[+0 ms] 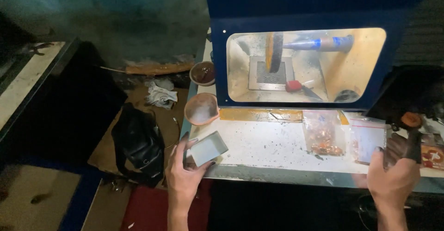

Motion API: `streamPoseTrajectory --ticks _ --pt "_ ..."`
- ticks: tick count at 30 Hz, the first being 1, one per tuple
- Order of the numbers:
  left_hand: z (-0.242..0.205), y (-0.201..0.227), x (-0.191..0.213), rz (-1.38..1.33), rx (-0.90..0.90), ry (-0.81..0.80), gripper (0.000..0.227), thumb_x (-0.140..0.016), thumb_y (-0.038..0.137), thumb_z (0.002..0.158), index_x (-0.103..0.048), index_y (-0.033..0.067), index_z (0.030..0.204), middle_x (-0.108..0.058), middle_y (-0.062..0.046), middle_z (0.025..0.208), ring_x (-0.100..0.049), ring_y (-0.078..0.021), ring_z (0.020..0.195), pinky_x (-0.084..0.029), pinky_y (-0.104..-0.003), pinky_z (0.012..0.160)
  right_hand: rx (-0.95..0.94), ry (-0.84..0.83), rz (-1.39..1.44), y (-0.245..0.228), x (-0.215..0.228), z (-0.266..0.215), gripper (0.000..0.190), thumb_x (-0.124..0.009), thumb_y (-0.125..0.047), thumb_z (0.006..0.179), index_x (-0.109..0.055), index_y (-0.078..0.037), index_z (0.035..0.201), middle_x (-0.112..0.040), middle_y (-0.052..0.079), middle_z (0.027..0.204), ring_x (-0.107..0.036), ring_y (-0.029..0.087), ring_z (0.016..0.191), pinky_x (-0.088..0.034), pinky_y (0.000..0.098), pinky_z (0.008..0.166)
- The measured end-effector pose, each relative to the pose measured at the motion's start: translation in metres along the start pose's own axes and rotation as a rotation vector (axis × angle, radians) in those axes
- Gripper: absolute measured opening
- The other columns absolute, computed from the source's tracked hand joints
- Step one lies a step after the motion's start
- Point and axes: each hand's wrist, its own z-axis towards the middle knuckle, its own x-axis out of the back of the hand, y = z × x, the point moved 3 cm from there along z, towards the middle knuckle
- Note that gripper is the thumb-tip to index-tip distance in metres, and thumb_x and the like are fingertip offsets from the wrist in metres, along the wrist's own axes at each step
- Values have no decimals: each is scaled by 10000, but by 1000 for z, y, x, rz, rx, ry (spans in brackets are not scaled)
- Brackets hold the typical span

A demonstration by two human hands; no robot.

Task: Organizing and bagging finished jewelry pieces at a workbench, including inspecting chains and cleaning the work area.

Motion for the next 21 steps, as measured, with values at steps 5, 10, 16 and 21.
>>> streamPoseTrajectory --ticks 5,10,16,21 --pt "7 7 -7 -16 -14 -52 856 -964 173 646 -564 165 1402 -663 -54 1260 -615 -233 1217 -676 -341 822 65 37 26 -7 1 0 291 -731 32 1069 -680 158 1326 -722 299 1203 -694 411 1001 -569 488 848" --pt "34 16 2 80 -88 186 697 -939 194 709 -605 -25 1281 -710 -192 1234 -676 -317 1147 -581 -415 937 79 26 -150 26 -10 0 331 -753 -194 1152 -787 133 1184 -769 258 1073 -729 438 959 -573 500 797" --pt "71 -1 -29 274 -181 97 1058 -842 504 801 -320 -10 1565 -557 -268 1457 -542 -443 1327 -434 -630 1050 -58 -17 47 -22 8 0 226 -705 0 1088 -633 105 1274 -678 281 1149 -647 413 983 -553 505 806" --pt "97 6 -35 20 117 -215 1282 -996 313 624 -186 90 1592 -342 -183 1558 -312 -392 1460 -358 -554 1137 -109 -36 -79 5 -2 0 270 -729 -154 1150 -677 111 1164 -696 271 1057 -665 402 886 -556 492 690"
